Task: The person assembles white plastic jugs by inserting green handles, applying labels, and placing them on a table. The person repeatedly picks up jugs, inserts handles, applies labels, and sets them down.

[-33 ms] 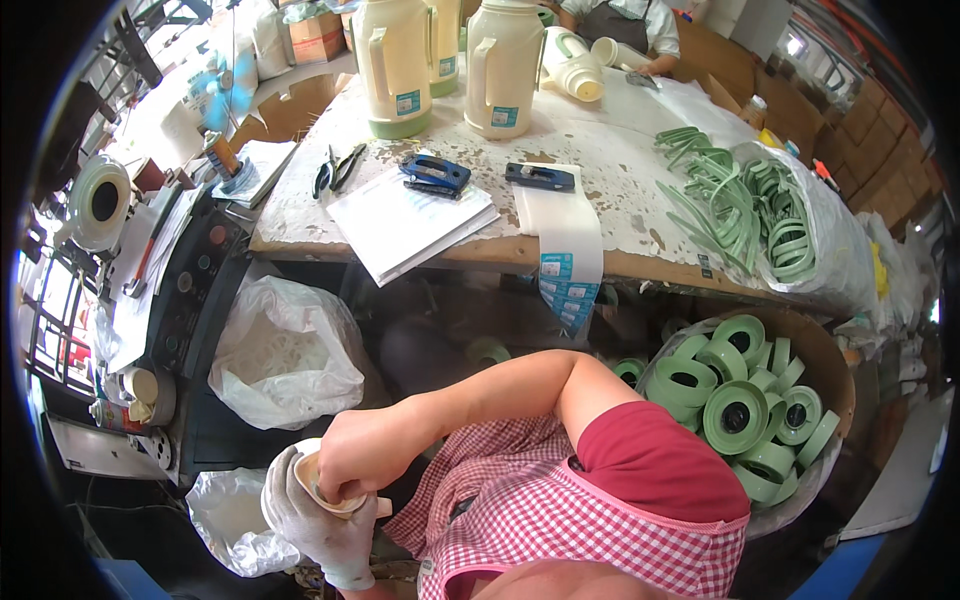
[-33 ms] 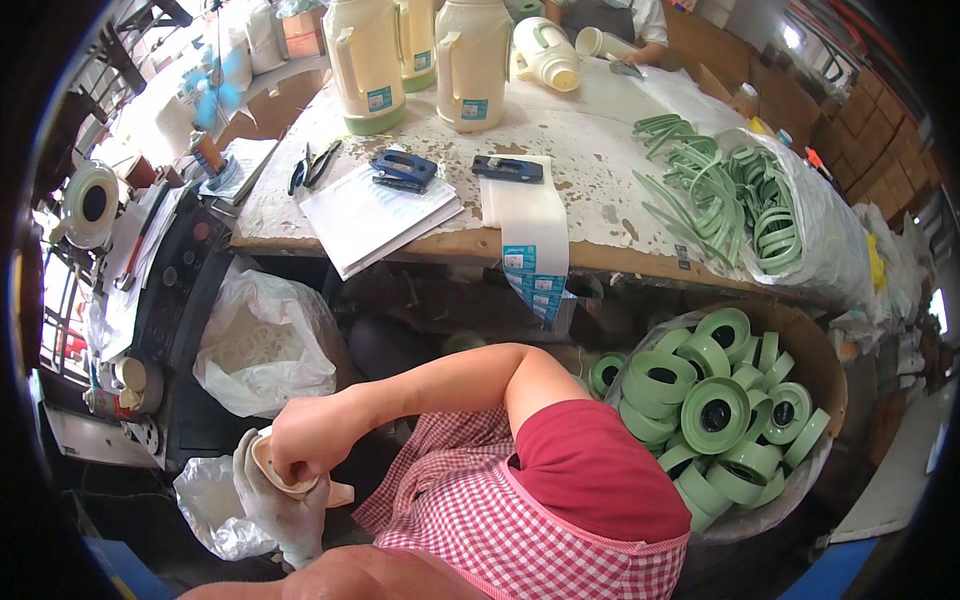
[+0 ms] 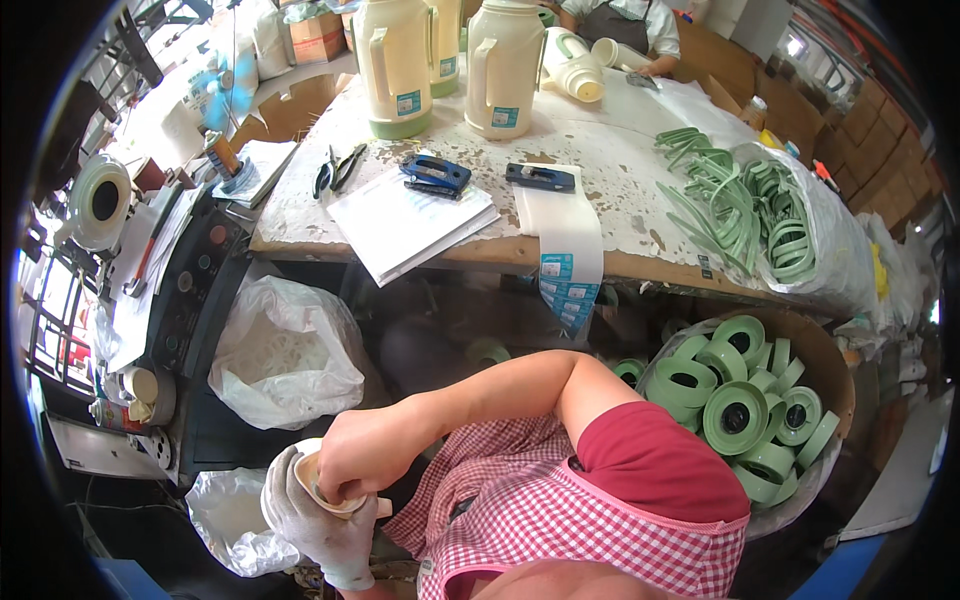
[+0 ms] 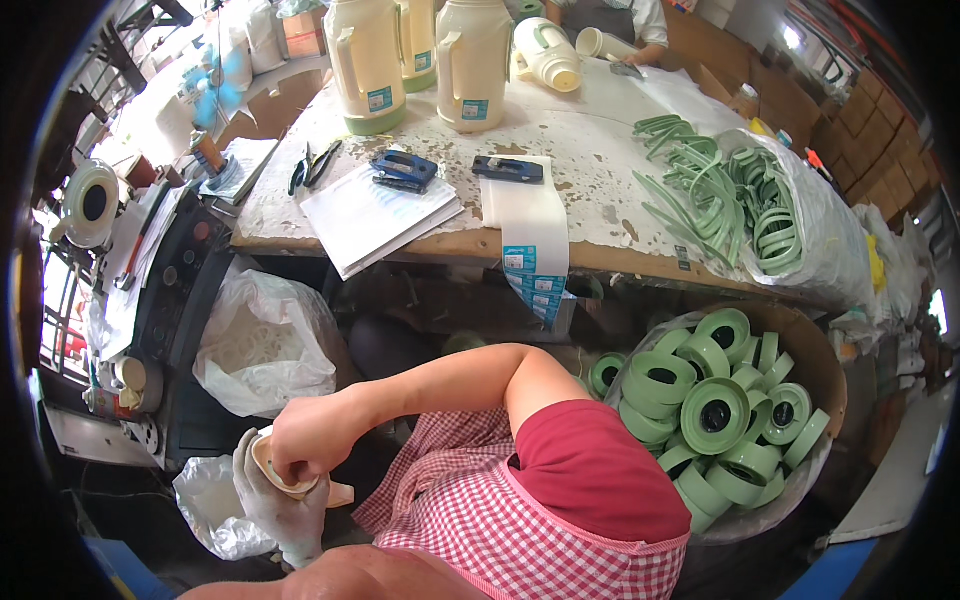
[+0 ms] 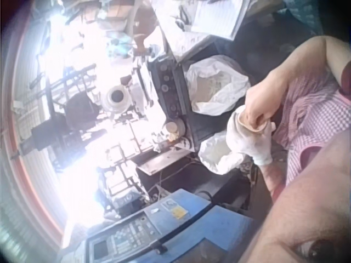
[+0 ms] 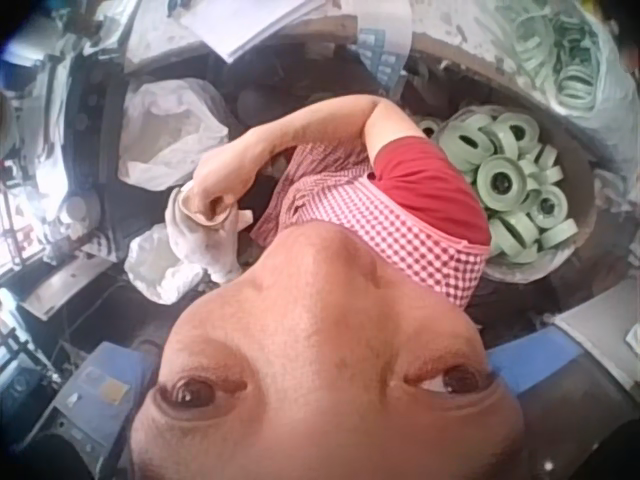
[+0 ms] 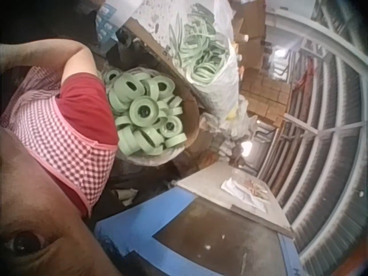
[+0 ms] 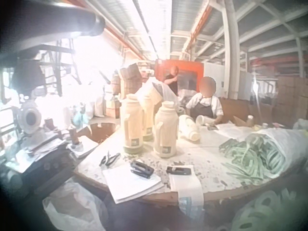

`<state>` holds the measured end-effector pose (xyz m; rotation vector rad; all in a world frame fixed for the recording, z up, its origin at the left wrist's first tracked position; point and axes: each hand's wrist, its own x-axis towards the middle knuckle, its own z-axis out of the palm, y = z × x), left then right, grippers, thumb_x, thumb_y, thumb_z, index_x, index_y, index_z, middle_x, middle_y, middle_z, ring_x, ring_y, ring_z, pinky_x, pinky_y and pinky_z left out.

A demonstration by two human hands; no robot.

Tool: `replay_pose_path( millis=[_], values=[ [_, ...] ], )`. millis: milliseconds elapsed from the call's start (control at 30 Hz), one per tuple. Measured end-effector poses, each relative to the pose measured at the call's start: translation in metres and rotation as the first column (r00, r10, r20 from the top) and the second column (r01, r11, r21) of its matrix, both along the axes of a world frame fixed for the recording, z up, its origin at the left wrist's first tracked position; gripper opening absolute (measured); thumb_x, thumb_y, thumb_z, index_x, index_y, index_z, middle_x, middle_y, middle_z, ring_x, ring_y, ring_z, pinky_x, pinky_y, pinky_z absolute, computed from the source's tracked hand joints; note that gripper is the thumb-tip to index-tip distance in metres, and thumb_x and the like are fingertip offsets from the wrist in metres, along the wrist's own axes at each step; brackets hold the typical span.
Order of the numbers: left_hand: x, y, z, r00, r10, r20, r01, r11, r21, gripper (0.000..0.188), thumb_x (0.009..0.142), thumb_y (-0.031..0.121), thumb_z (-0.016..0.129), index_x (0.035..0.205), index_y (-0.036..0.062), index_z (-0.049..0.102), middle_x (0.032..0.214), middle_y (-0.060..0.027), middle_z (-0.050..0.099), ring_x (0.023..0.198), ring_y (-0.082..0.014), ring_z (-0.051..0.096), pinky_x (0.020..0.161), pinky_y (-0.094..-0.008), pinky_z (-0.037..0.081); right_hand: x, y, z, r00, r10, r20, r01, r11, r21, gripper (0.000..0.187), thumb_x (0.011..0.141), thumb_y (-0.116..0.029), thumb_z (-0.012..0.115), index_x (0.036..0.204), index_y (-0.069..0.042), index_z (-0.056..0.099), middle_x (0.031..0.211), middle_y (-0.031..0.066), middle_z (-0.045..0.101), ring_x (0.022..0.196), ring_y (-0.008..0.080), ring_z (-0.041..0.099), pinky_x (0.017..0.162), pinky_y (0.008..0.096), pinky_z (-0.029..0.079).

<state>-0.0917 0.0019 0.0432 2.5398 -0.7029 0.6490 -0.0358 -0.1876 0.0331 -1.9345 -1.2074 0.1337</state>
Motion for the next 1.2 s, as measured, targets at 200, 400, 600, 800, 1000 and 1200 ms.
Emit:
replay_pose_path(
  millis=[200, 400, 600, 800, 1000, 1200],
  values=[
    [0.003, 0.004, -0.003, 0.999, -0.031, -0.009, 0.031, 0.999, -0.026, 0.083, 0.063, 0.03, 0.086, 0.135, 0.001, 0.057, 0.135, -0.021, 0.063, 0.123, -0.0433, 0.061, 0.104, -0.0514, 0.05, -0.012, -0.009, 0.007, 1.0, -0.012, 0.021, 0.013, 0.999, -0.029, 0.013, 0.086, -0.017, 0.065, 0.093, -0.013, 0.077, 0.085, 0.0083, 0.074, 0.081, 0.0329, 0.071, 0.069, 0.0452, 0.054],
    [0.004, 0.007, -0.008, 1.0, -0.002, 0.019, 0.002, 1.0, 0.017, 0.085, 0.078, 0.063, 0.074, 0.132, -0.0011, 0.059, 0.134, -0.02, 0.064, 0.124, -0.0423, 0.06, 0.105, -0.0539, 0.044, -0.032, -0.006, 0.002, 0.994, -0.057, 0.091, 0.057, 0.998, -0.003, 0.019, 0.091, -0.021, 0.064, 0.093, -0.004, 0.072, 0.082, 0.0145, 0.07, 0.08, 0.0358, 0.071, 0.067, 0.0463, 0.056],
    [0.004, 0.009, -0.014, 1.0, 0.013, -0.025, -0.014, 0.999, -0.039, 0.078, 0.082, 0.058, 0.072, 0.132, -0.0003, 0.059, 0.135, -0.0199, 0.064, 0.124, -0.0424, 0.06, 0.105, -0.0525, 0.045, -0.042, 0.0, -0.012, 0.972, -0.113, 0.205, 0.119, 0.993, -0.019, 0.028, 0.093, -0.024, 0.07, 0.111, -0.003, 0.071, 0.09, 0.0102, 0.069, 0.088, 0.0298, 0.069, 0.071, 0.0418, 0.055],
    [0.003, 0.007, -0.011, 1.0, 0.008, -0.015, -0.009, 0.999, -0.044, 0.084, 0.082, 0.062, 0.073, 0.134, -0.0009, 0.058, 0.136, -0.0209, 0.063, 0.124, -0.0439, 0.061, 0.104, -0.0527, 0.047, -0.046, 0.009, -0.024, 0.916, -0.272, 0.296, 0.221, 0.956, 0.195, 0.019, 0.083, -0.021, 0.076, 0.09, -0.004, 0.069, 0.082, 0.0102, 0.069, 0.081, 0.0305, 0.071, 0.068, 0.0433, 0.056],
    [0.003, 0.011, -0.016, 0.999, -0.002, -0.045, 0.0, 0.999, -0.054, 0.089, 0.078, 0.062, 0.077, 0.136, -0.0012, 0.056, 0.137, -0.0216, 0.062, 0.126, -0.0451, 0.06, 0.105, -0.0535, 0.047, -0.05, 0.01, -0.026, 0.899, -0.32, 0.299, 0.252, 0.936, 0.246, 0.019, 0.081, -0.02, 0.077, 0.088, -0.005, 0.069, 0.082, 0.0084, 0.067, 0.081, 0.0282, 0.07, 0.068, 0.0414, 0.057],
    [0.005, 0.012, -0.019, 0.997, -0.062, -0.05, 0.056, 0.993, -0.102, 0.082, 0.069, 0.029, 0.086, 0.139, -0.0004, 0.056, 0.139, -0.0211, 0.061, 0.127, -0.041, 0.06, 0.107, -0.0475, 0.048, -0.05, 0.008, -0.027, 0.906, -0.317, 0.282, 0.252, 0.937, 0.241, 0.018, 0.085, -0.021, 0.076, 0.091, -0.005, 0.07, 0.084, 0.0092, 0.067, 0.084, 0.0284, 0.069, 0.069, 0.0406, 0.057]
  ],
)
